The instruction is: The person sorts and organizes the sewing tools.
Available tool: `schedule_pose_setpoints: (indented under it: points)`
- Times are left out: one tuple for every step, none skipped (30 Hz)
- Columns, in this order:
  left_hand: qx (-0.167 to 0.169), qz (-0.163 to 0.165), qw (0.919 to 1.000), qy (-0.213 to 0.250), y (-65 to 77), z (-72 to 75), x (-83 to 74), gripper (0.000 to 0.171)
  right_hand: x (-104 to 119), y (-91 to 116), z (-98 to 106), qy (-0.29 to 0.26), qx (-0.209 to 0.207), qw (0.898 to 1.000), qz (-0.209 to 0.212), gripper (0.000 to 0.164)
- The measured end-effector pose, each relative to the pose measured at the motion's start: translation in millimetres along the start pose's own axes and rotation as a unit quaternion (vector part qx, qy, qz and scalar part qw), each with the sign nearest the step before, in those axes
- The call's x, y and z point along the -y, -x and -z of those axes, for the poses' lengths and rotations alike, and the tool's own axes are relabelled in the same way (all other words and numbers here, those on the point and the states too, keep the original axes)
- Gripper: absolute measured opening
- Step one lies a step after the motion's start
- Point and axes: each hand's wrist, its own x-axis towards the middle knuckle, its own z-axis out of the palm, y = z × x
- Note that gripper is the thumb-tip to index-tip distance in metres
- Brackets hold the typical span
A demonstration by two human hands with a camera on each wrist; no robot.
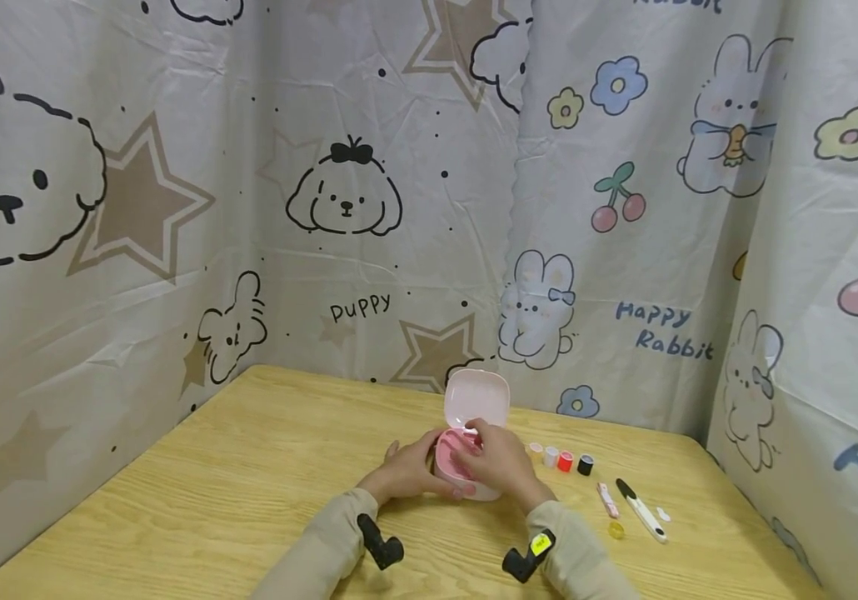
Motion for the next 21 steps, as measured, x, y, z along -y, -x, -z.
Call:
schedule_pose_setpoints:
  points:
    - [0.0, 0.0, 1.0, -0.001, -0.4, 0.3, 0.0, 0.113, 0.3, 0.0, -0.2, 0.003, 0.0, 1.0, 0.001, 0.05]
    - [0.001, 0.001, 1.0, -0.001, -0.7, 0.6, -0.2, 0.114, 0.6, 0.1, -0.4, 0.005, -0.001, 1.0, 0.0, 0.05]
    - [0.001, 0.001, 1.0, -0.002, -0.9, 0.7, -0.4, 0.114, 0.4, 0.2, -0.6, 0.007, -0.002, 1.0, -0.003, 0.051]
    - [0.003, 0.0, 1.0, -0.001, -1.2, 0.9, -0.8, 0.114, 0.2, 0.5, -0.5, 0.008, -0.002, 1.0, -0.008, 0.051]
    - [0.004, 0.0, 1.0, -0.002, -1.4, 0.9, -1.1, 0.114, -0.4, 0.7, -0.8, 0.01, -0.003, 1.0, -0.011, 0.051]
    - [0.004, 0.0, 1.0, -0.002, -1.6, 1.0, -1.2, 0.114, -0.8, 0.9, -0.9, 0.012, -0.004, 1.0, -0.012, 0.051]
    - [0.004, -0.001, 1.0, -0.001, -1.7, 1.1, -1.4, 0.114, -1.3, 1.1, -0.9, 0.013, -0.004, 1.0, -0.013, 0.051]
    - [0.003, -0.002, 1.0, 0.0, -1.7, 1.2, -1.5, 0.113, -1.6, 1.2, -0.7, 0.014, -0.005, 1.0, -0.012, 0.05]
    - [0.002, -0.002, 1.0, 0.001, -1.7, 1.1, -1.5, 0.113, -1.8, 1.2, -0.4, 0.015, -0.005, 1.0, -0.009, 0.048]
    - [0.001, -0.003, 1.0, 0.002, -1.5, 1.1, -1.4, 0.113, -1.9, 1.5, -0.2, 0.016, -0.006, 1.0, -0.005, 0.047]
    - [0.001, -0.002, 1.0, 0.001, -1.2, 0.9, -1.3, 0.114, -2.0, 1.7, -0.1, 0.017, -0.007, 1.0, 0.0, 0.045]
    - [0.0, -0.003, 1.0, 0.002, -0.8, 0.8, -1.2, 0.114, -1.7, 1.9, 0.2, 0.019, -0.008, 1.0, 0.007, 0.044]
    - [0.001, -0.002, 1.0, 0.001, -0.4, 0.5, -0.9, 0.114, -1.4, 2.2, 0.5, 0.02, -0.009, 1.0, 0.011, 0.042]
    - [0.001, -0.001, 1.0, -0.001, 0.0, 0.2, -0.6, 0.114, -1.1, 2.6, 0.4, 0.022, -0.01, 1.0, 0.014, 0.04]
    - [0.002, -0.002, 1.0, -0.002, 0.4, -0.2, -0.3, 0.114, -0.8, 3.0, 0.2, 0.024, -0.011, 1.0, 0.015, 0.038]
    - [0.003, -0.003, 1.0, -0.002, 0.8, -0.4, 0.0, 0.115, -0.2, 3.5, 0.2, 0.025, -0.01, 1.0, 0.016, 0.037]
    - [0.003, -0.004, 1.0, -0.001, 1.3, -0.5, 0.1, 0.115, 0.6, 4.0, 0.4, 0.024, -0.009, 1.0, 0.015, 0.036]
    - [0.003, -0.005, 1.0, 0.001, 1.6, -0.4, 0.1, 0.115, 1.2, 4.1, 0.3, 0.023, -0.008, 1.0, 0.014, 0.035]
    - [0.003, -0.005, 1.0, 0.002, 1.9, -0.4, 0.2, 0.115, 1.9, 4.3, 0.2, 0.021, -0.006, 1.0, 0.01, 0.034]
    - [0.002, -0.007, 1.0, 0.003, 2.1, -0.1, -0.1, 0.115, 2.3, 4.4, 0.1, 0.02, -0.004, 1.0, 0.009, 0.034]
    - [0.001, -0.009, 0.9999, 0.004, 2.3, 0.1, -0.4, 0.114, 2.7, 4.4, 0.1, 0.019, -0.003, 1.0, 0.006, 0.033]
